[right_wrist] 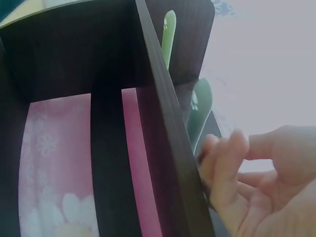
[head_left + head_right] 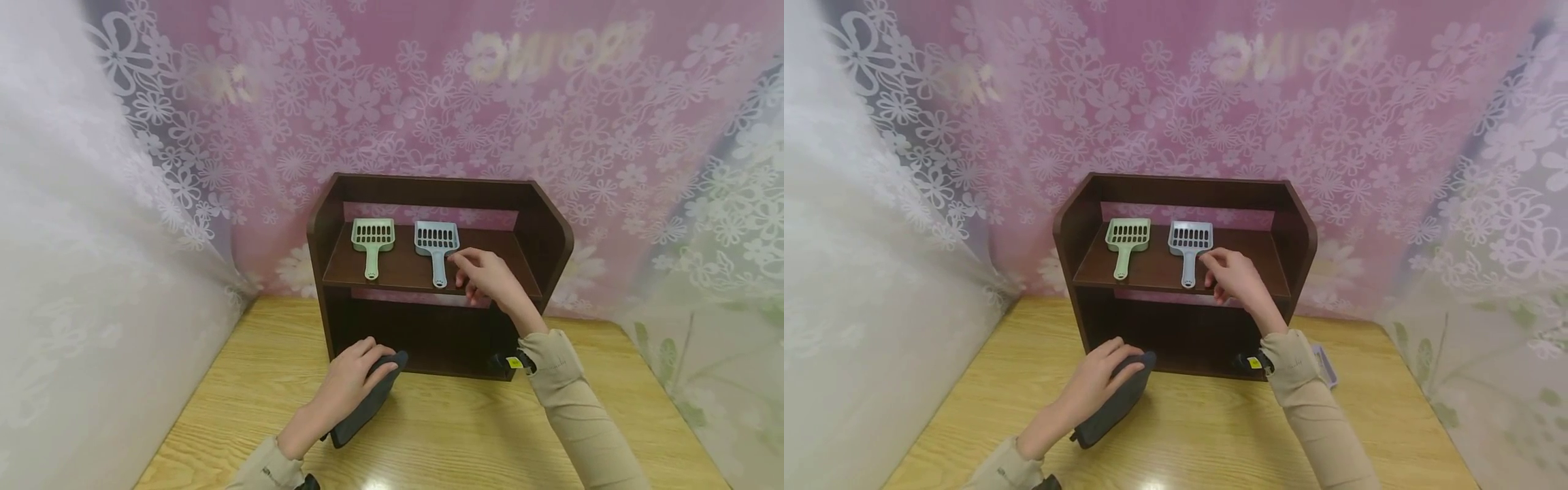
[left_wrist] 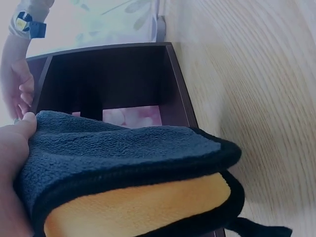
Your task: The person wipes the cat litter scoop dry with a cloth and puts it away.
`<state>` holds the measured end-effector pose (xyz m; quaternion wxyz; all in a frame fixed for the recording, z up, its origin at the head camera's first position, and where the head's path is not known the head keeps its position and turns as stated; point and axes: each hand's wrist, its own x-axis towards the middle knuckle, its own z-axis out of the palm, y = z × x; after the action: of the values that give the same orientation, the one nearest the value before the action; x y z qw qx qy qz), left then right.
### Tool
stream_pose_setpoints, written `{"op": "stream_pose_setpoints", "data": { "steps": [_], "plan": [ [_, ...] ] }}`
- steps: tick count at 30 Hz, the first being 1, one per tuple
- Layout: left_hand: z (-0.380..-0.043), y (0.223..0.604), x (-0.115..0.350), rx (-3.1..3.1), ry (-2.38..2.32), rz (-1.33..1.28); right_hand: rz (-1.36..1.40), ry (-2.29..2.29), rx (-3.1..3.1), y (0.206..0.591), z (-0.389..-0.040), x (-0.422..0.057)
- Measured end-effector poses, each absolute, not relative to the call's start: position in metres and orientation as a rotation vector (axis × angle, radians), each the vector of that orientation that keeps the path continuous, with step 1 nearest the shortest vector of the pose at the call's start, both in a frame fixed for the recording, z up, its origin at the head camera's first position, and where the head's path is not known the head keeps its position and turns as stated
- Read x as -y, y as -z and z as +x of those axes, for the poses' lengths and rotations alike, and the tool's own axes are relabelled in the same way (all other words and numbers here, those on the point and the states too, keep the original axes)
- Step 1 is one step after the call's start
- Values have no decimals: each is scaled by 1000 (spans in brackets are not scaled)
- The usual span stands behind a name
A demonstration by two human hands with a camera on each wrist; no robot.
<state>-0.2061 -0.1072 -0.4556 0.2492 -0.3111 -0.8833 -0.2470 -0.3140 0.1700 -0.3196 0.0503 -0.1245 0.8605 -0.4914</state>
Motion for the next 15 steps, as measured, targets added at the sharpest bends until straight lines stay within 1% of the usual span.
{"op": "stream_pose_setpoints", "data": {
  "steps": [3,11,15],
  "plan": [
    [-207,456,105,2341,575,-874,-395,1597,-2677,325,-306,-175],
    [-212,456,100,2201,406,-965,-638,1897,-2693,349,-280,-194],
    [-213,454,96,2171,314,-976,-660,1987,-2679,364,-266,-207]
  ]
}}
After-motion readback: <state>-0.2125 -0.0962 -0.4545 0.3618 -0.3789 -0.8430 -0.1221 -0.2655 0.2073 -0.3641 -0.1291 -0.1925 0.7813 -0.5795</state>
